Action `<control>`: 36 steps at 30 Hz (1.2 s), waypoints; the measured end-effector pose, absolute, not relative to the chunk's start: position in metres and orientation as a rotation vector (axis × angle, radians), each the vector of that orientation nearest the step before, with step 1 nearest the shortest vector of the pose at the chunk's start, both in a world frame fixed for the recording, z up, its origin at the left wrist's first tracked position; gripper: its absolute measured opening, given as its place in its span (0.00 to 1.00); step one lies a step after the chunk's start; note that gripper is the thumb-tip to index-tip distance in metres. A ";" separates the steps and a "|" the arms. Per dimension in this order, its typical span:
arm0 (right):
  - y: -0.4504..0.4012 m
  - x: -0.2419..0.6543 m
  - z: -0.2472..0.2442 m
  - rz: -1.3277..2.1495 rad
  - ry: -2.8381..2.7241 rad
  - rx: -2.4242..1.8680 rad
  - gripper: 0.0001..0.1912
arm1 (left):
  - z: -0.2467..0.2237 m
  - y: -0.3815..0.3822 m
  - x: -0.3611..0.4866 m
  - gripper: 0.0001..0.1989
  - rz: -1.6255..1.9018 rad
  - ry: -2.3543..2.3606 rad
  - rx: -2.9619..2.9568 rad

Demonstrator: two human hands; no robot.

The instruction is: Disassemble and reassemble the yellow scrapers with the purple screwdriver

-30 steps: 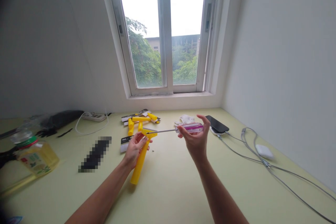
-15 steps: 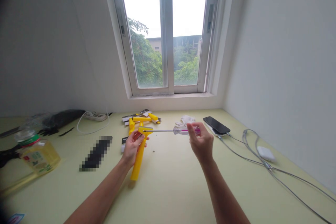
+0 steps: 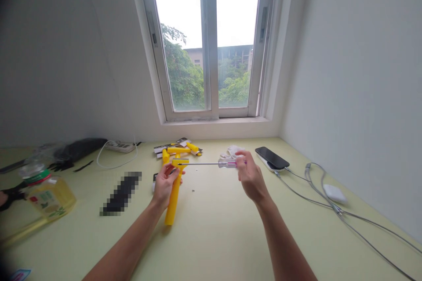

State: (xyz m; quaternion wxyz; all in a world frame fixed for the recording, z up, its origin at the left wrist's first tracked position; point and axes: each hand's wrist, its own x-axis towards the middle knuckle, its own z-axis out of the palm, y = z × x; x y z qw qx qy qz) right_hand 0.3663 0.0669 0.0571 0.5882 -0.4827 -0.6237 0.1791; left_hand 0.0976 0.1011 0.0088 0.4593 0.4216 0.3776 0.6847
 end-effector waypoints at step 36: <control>0.069 0.370 0.056 0.497 -1.372 -0.898 0.19 | 0.003 0.103 0.096 0.17 1.768 1.000 1.261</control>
